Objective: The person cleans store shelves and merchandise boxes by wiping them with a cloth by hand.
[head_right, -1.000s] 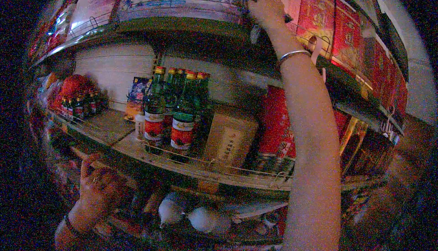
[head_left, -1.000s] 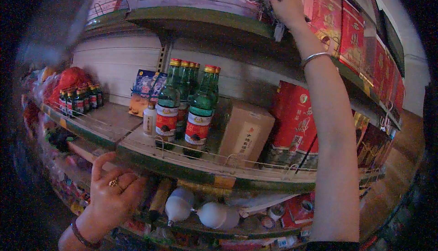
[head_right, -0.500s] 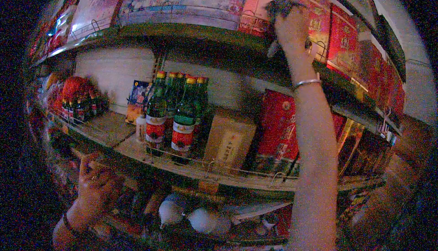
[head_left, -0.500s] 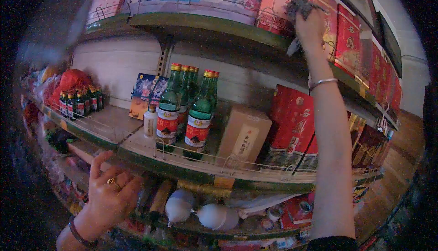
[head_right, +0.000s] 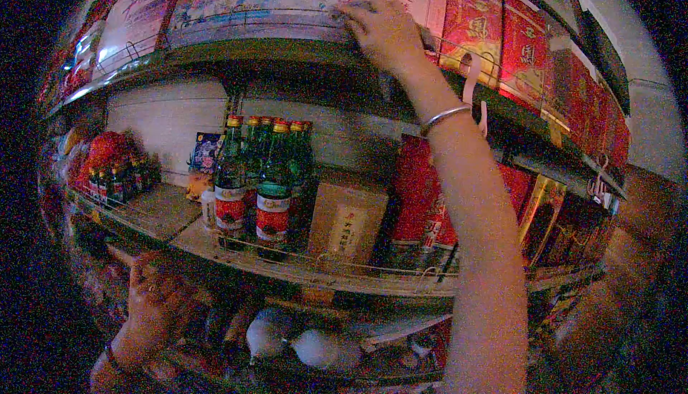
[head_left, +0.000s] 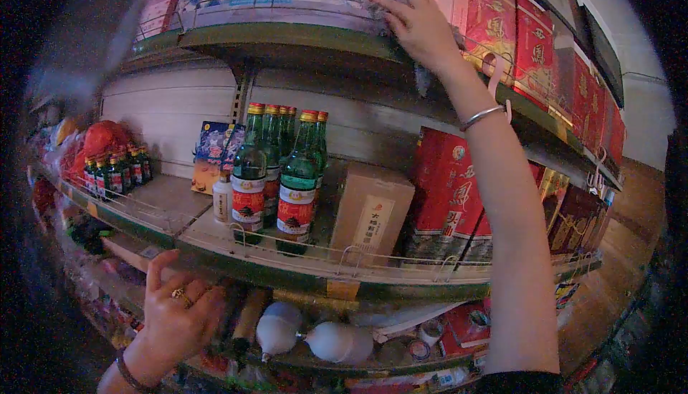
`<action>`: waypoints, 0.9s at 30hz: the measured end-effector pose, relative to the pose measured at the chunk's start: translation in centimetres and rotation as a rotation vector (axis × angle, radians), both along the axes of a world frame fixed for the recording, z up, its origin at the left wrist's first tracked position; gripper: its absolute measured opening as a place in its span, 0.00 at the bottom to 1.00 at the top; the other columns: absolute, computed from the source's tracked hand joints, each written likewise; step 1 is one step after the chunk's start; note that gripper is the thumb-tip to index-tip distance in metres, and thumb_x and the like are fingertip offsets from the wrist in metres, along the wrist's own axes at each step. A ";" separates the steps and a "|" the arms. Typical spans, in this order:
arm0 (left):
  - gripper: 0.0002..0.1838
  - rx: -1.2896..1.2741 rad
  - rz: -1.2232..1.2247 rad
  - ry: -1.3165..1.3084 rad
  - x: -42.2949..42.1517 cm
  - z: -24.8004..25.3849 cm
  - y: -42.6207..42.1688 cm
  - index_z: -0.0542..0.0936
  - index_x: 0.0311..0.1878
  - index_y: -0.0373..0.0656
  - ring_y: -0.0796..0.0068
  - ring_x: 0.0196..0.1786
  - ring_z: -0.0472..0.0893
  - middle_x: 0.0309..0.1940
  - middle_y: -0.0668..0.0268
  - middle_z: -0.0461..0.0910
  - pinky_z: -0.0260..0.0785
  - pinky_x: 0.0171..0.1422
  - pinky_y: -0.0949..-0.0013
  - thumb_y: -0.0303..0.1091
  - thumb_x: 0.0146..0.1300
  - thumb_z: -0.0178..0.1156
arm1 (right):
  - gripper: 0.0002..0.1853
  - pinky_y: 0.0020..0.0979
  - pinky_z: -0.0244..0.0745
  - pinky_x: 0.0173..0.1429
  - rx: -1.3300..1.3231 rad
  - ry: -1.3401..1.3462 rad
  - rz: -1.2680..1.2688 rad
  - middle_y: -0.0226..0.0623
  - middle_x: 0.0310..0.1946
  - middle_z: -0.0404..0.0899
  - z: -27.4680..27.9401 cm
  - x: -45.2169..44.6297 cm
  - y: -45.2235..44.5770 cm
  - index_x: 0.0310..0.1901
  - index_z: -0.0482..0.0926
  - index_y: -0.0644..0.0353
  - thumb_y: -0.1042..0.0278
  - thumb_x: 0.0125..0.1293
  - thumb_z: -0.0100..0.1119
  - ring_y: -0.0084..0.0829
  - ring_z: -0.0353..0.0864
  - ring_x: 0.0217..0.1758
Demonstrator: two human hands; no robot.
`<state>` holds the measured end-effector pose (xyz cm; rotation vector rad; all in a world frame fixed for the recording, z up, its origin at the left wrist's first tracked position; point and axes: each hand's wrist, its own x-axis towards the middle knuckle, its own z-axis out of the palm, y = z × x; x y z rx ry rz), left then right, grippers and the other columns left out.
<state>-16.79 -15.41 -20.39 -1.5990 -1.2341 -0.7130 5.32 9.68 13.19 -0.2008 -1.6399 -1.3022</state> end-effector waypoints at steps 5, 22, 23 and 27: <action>0.07 -0.022 0.027 -0.018 -1.0 -0.6 -0.8 0.79 0.26 0.46 0.72 0.32 0.76 0.22 0.71 0.74 0.60 0.59 0.48 0.28 0.38 0.62 | 0.15 0.38 0.72 0.49 0.062 0.217 0.161 0.41 0.43 0.77 -1.3 2.4 0.9 0.48 0.79 0.46 0.64 0.58 0.55 0.41 0.75 0.47; 0.11 -0.075 -0.006 -0.077 -3.2 -1.3 -0.9 0.80 0.29 0.47 0.69 0.31 0.76 0.21 0.69 0.75 0.60 0.60 0.50 0.27 0.36 0.62 | 0.14 0.42 0.73 0.46 -0.073 0.293 -0.449 0.46 0.33 0.80 -0.5 9.3 -1.5 0.41 0.82 0.52 0.70 0.52 0.54 0.46 0.78 0.37; 0.11 -0.092 0.000 -0.055 -3.4 -1.4 -0.9 0.80 0.29 0.47 0.69 0.31 0.77 0.21 0.70 0.75 0.60 0.60 0.51 0.27 0.36 0.62 | 0.15 0.41 0.72 0.46 -0.044 0.321 -0.561 0.47 0.34 0.80 -0.3 9.3 -1.4 0.42 0.82 0.53 0.71 0.52 0.56 0.45 0.78 0.39; 0.10 -0.040 -0.112 -0.093 -1.6 0.4 1.0 0.80 0.28 0.47 0.70 0.31 0.77 0.22 0.70 0.77 0.61 0.59 0.51 0.27 0.37 0.63 | 0.13 0.42 0.69 0.53 -0.054 0.207 -0.357 0.45 0.39 0.79 0.2 4.5 -1.1 0.41 0.82 0.54 0.70 0.53 0.54 0.43 0.75 0.45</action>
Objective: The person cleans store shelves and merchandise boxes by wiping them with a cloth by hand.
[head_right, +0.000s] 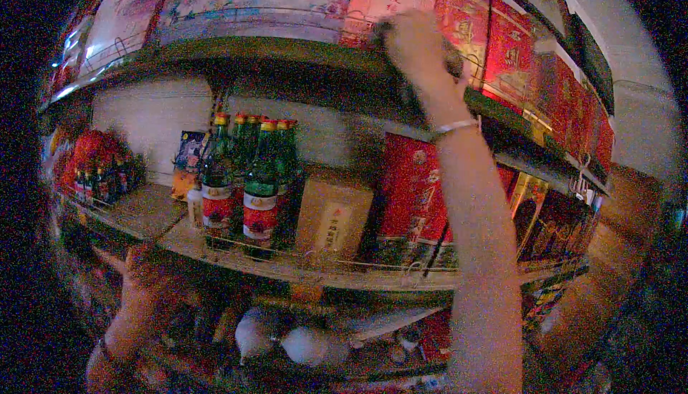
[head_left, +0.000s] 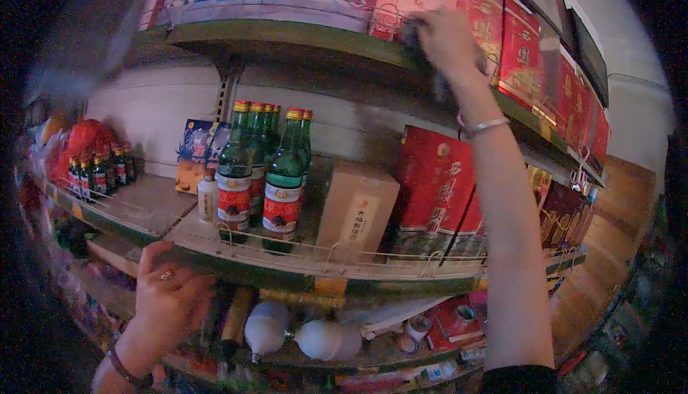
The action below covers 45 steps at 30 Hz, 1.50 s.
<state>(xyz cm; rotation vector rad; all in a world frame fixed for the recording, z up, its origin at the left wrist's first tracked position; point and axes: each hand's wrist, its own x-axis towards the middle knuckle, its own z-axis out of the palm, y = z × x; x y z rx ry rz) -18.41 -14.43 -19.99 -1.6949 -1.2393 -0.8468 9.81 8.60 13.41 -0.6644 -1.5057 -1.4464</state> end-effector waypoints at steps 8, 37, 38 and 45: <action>0.09 0.023 -0.036 0.000 0.8 -1.0 1.5 0.80 0.28 0.46 0.69 0.28 0.77 0.21 0.69 0.77 0.61 0.59 0.50 0.27 0.38 0.64 | 0.12 0.43 0.72 0.48 -0.040 -0.021 0.059 0.47 0.32 0.80 0.1 5.3 0.7 0.37 0.83 0.56 0.67 0.51 0.54 0.46 0.78 0.38; 0.07 -0.049 -0.081 0.009 1.2 -2.0 2.4 0.79 0.26 0.47 0.69 0.27 0.76 0.20 0.69 0.76 0.62 0.56 0.52 0.29 0.39 0.63 | 0.14 0.40 0.73 0.51 -0.049 0.046 0.409 0.47 0.40 0.79 -2.3 4.6 0.1 0.42 0.80 0.57 0.67 0.53 0.57 0.46 0.79 0.43; 0.07 -0.039 -0.062 -0.002 0.9 -2.1 2.2 0.79 0.26 0.46 0.69 0.27 0.77 0.21 0.69 0.77 0.62 0.57 0.52 0.29 0.40 0.63 | 0.13 0.41 0.74 0.50 -0.050 0.081 0.429 0.49 0.40 0.79 -2.8 4.9 0.4 0.41 0.80 0.57 0.67 0.53 0.57 0.47 0.79 0.43; 0.06 -0.068 -0.073 0.014 1.8 -1.3 2.8 0.80 0.26 0.46 0.69 0.28 0.77 0.20 0.68 0.77 0.61 0.58 0.52 0.27 0.40 0.63 | 0.12 0.41 0.73 0.50 0.118 -0.245 0.169 0.45 0.37 0.78 -1.8 -2.2 -0.8 0.40 0.81 0.58 0.67 0.54 0.53 0.45 0.77 0.42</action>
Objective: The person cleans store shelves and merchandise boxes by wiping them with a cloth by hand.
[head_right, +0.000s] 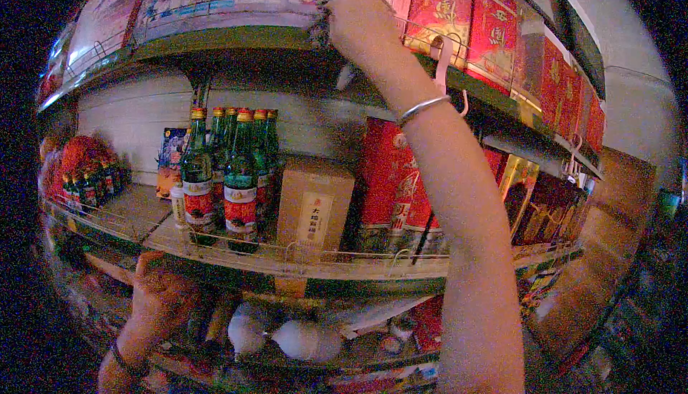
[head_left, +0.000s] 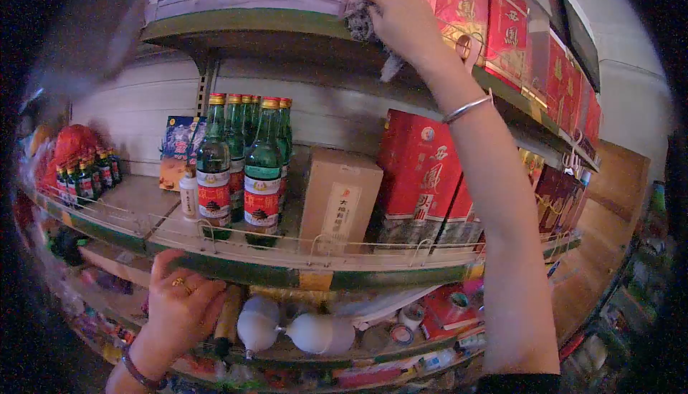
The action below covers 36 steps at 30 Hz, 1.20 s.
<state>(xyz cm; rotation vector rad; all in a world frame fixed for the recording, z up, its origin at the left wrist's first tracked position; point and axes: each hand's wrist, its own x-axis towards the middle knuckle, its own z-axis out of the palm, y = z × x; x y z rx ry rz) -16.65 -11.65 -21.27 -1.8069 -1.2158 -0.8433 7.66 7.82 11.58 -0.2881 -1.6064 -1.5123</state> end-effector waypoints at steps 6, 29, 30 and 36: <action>0.07 0.017 0.029 -0.018 -1.2 -1.2 -1.4 0.80 0.27 0.46 0.69 0.27 0.77 0.19 0.69 0.76 0.60 0.58 0.52 0.29 0.40 0.64 | 0.15 0.40 0.70 0.53 -0.171 0.162 -0.192 0.44 0.40 0.76 -1.1 5.2 -0.1 0.43 0.80 0.58 0.70 0.53 0.51 0.44 0.75 0.46; 0.07 -0.003 -0.011 -0.060 -0.7 -0.7 0.1 0.80 0.27 0.46 0.69 0.27 0.77 0.18 0.68 0.76 0.61 0.58 0.53 0.29 0.40 0.64 | 0.18 0.38 0.71 0.54 0.127 0.029 -0.324 0.37 0.46 0.72 -2.2 5.4 0.2 0.48 0.78 0.44 0.67 0.55 0.50 0.39 0.72 0.51; 0.07 -0.007 -0.017 -0.055 -0.6 -0.6 0.1 0.80 0.27 0.46 0.69 0.27 0.77 0.18 0.68 0.76 0.61 0.58 0.53 0.29 0.40 0.64 | 0.18 0.38 0.71 0.55 0.155 0.008 -0.297 0.37 0.46 0.72 -2.3 4.6 0.1 0.48 0.78 0.45 0.67 0.55 0.50 0.39 0.72 0.51; 0.05 -0.015 -0.014 -0.031 0.5 0.5 0.2 0.80 0.26 0.46 0.69 0.27 0.77 0.18 0.68 0.76 0.61 0.59 0.53 0.29 0.41 0.64 | 0.18 0.37 0.70 0.55 0.213 -0.077 -0.266 0.36 0.47 0.73 -1.8 4.4 -0.2 0.48 0.77 0.51 0.69 0.55 0.49 0.40 0.72 0.51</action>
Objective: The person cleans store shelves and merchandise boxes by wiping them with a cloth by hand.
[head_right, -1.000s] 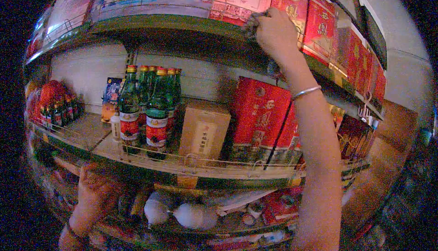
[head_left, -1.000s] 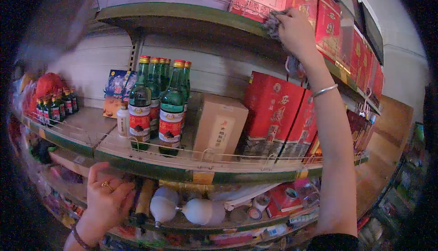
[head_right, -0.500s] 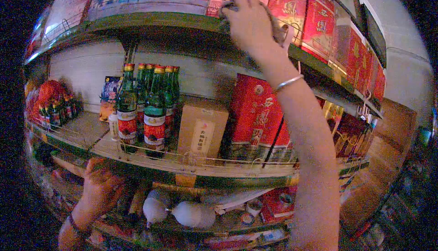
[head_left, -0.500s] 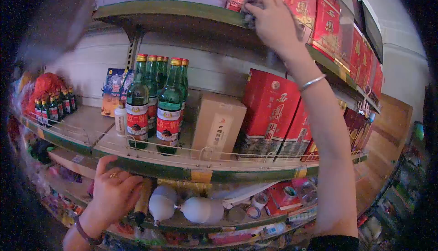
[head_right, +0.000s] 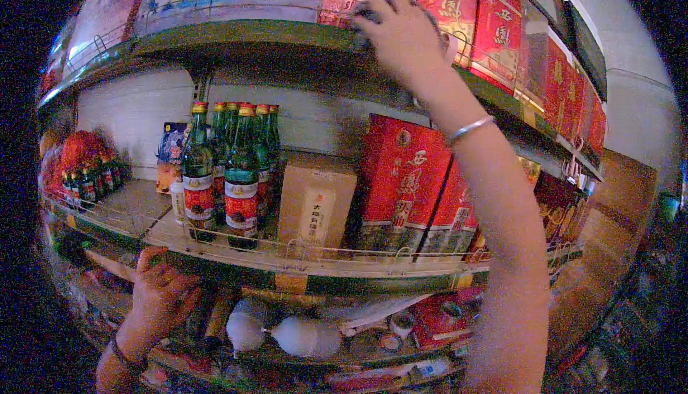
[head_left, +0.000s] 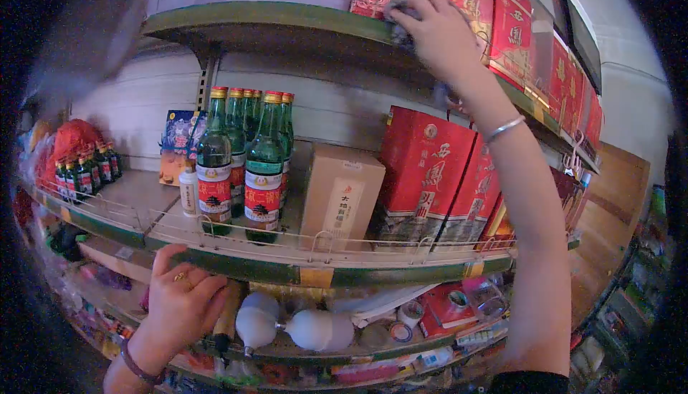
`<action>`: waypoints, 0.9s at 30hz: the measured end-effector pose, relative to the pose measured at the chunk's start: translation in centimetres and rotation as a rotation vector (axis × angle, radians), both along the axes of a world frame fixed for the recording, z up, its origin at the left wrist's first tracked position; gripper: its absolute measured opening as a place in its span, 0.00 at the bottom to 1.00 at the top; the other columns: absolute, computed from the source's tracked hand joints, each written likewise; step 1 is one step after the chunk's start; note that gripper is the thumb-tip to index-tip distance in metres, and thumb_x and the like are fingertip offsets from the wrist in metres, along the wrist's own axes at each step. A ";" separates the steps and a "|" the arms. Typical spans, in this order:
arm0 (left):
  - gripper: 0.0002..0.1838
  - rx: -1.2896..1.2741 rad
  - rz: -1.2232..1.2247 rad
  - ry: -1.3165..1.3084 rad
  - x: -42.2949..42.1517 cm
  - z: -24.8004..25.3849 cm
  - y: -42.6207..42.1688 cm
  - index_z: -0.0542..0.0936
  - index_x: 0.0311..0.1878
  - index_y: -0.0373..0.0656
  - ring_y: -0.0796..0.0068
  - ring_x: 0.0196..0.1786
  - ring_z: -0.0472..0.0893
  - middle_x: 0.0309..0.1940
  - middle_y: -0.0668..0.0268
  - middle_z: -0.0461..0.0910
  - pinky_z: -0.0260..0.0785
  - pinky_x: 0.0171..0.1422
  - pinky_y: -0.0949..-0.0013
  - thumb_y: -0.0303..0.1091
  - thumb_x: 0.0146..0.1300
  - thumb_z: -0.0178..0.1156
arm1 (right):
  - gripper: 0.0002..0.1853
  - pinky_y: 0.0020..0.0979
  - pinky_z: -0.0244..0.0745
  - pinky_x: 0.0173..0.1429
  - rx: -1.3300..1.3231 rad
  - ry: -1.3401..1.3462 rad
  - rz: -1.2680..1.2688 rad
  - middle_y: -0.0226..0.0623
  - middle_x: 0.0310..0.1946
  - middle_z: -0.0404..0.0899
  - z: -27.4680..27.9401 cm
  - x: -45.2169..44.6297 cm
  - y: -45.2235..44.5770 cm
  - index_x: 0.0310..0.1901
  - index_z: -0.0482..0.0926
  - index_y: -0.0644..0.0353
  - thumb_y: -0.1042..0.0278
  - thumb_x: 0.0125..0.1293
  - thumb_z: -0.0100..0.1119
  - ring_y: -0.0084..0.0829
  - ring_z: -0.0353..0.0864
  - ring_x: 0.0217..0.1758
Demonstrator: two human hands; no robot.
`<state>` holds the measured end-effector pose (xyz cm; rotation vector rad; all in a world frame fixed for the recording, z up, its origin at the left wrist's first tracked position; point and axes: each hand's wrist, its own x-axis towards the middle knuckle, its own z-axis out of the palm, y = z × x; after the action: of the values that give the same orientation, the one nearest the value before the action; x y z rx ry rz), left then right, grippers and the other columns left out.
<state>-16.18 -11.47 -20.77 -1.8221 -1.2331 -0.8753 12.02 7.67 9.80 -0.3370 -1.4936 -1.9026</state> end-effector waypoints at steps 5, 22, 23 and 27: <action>0.06 0.026 0.023 -0.036 -1.3 -0.7 -0.7 0.79 0.26 0.46 0.69 0.27 0.77 0.18 0.69 0.75 0.61 0.58 0.54 0.29 0.41 0.64 | 0.16 0.40 0.72 0.52 -0.244 0.108 0.427 0.43 0.39 0.77 0.1 1.1 -0.1 0.43 0.79 0.57 0.72 0.51 0.53 0.44 0.76 0.44; 0.07 0.020 0.024 -0.036 -3.6 -1.7 -0.2 0.79 0.27 0.46 0.69 0.27 0.77 0.20 0.68 0.76 0.62 0.57 0.53 0.30 0.41 0.64 | 0.16 0.40 0.68 0.52 -0.206 0.114 0.439 0.42 0.38 0.78 -2.8 -7.1 0.6 0.41 0.80 0.58 0.63 0.51 0.56 0.43 0.73 0.46; 0.07 0.010 -0.006 -0.026 -3.3 -1.4 0.3 0.79 0.28 0.46 0.70 0.27 0.77 0.20 0.68 0.76 0.62 0.57 0.53 0.30 0.41 0.64 | 0.15 0.41 0.68 0.50 -0.170 0.060 0.471 0.42 0.35 0.77 -3.0 -9.8 -0.2 0.41 0.81 0.57 0.61 0.51 0.56 0.42 0.73 0.45; 0.07 0.048 -0.119 0.035 -0.4 0.4 1.6 0.79 0.28 0.46 0.70 0.28 0.76 0.21 0.69 0.76 0.63 0.57 0.54 0.29 0.42 0.64 | 0.15 0.38 0.67 0.56 -0.182 0.044 0.592 0.38 0.39 0.77 -2.6 -16.7 -0.4 0.43 0.80 0.53 0.67 0.53 0.53 0.41 0.72 0.46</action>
<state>-16.58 -9.91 -20.35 -1.8797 -1.0816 -0.9264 -4.65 7.31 7.15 -0.0064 -1.5282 -1.2908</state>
